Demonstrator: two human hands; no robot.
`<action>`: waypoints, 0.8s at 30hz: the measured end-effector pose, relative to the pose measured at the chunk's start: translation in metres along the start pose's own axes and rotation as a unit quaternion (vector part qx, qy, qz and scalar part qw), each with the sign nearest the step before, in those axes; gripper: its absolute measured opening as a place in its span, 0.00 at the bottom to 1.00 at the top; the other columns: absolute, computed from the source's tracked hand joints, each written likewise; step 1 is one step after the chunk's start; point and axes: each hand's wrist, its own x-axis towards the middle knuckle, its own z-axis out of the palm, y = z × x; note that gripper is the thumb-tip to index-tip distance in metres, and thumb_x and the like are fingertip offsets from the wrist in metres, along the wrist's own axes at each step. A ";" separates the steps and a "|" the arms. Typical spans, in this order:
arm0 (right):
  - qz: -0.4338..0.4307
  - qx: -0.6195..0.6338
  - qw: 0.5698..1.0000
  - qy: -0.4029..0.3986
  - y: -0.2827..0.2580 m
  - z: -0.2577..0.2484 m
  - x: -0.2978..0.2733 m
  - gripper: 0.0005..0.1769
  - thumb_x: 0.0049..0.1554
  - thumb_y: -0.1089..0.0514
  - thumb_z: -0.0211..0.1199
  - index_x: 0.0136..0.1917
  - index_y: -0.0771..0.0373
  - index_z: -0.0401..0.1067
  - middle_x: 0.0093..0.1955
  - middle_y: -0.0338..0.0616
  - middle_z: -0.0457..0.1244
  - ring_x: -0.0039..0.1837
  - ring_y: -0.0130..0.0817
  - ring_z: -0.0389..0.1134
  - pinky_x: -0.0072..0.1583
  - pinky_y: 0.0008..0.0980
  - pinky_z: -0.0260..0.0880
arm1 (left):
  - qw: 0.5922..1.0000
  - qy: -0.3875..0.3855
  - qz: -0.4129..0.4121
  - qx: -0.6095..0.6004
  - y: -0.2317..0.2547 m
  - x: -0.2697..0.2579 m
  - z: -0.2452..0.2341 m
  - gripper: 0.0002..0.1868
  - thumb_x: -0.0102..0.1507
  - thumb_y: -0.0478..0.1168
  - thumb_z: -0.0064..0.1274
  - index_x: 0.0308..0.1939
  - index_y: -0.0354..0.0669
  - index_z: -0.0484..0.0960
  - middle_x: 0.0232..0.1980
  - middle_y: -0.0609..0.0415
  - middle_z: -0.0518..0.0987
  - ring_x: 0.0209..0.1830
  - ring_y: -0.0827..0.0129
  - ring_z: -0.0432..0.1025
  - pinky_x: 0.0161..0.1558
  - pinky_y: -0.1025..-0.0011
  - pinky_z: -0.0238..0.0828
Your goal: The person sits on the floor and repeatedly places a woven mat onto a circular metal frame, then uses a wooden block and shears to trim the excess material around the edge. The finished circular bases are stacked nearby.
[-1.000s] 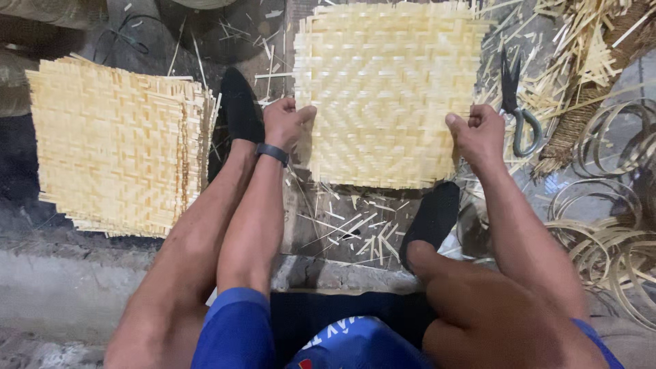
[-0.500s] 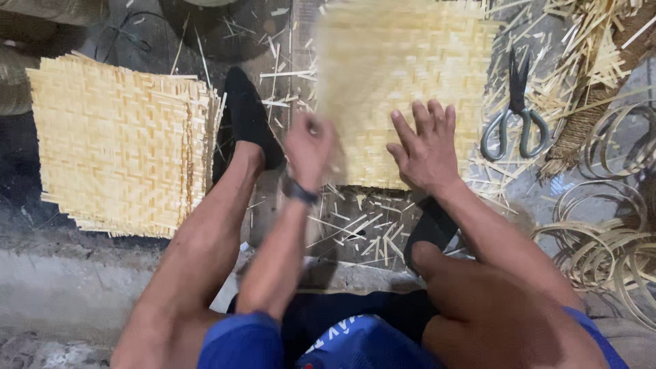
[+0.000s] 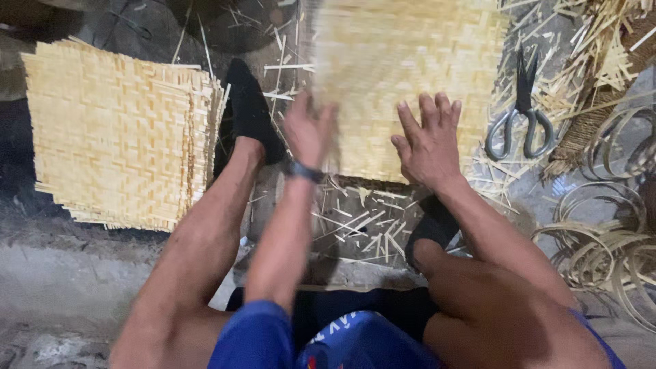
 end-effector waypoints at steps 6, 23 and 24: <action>-0.008 0.007 1.000 0.006 0.002 -0.005 0.004 0.34 0.62 0.45 0.63 0.79 0.55 0.64 0.79 0.62 0.49 0.80 0.67 0.44 0.76 0.74 0.38 | 0.984 -0.094 -0.036 -0.149 -0.070 0.057 0.010 0.21 0.53 0.33 0.70 0.49 0.31 0.84 0.43 0.47 0.87 0.38 0.65 0.80 0.41 0.67 0.78; 0.121 -0.020 0.952 0.279 0.226 -0.135 -0.073 0.21 0.61 0.63 0.70 0.65 0.66 0.69 0.62 0.53 0.65 0.64 0.52 0.66 0.65 0.45 0.66 | 0.874 -0.237 0.286 0.313 0.028 -0.057 0.060 0.47 0.43 0.38 0.75 0.67 0.39 0.75 0.73 0.37 0.67 0.77 0.44 0.55 0.74 0.60 0.52; 0.153 -0.144 0.953 0.220 0.266 -0.163 -0.092 0.22 0.53 0.67 0.67 0.62 0.68 0.71 0.56 0.57 0.65 0.58 0.54 0.67 0.58 0.47 0.65 | 0.876 -0.233 0.285 0.311 0.030 -0.058 0.059 0.47 0.43 0.38 0.75 0.67 0.40 0.75 0.74 0.37 0.67 0.77 0.44 0.55 0.74 0.60 0.52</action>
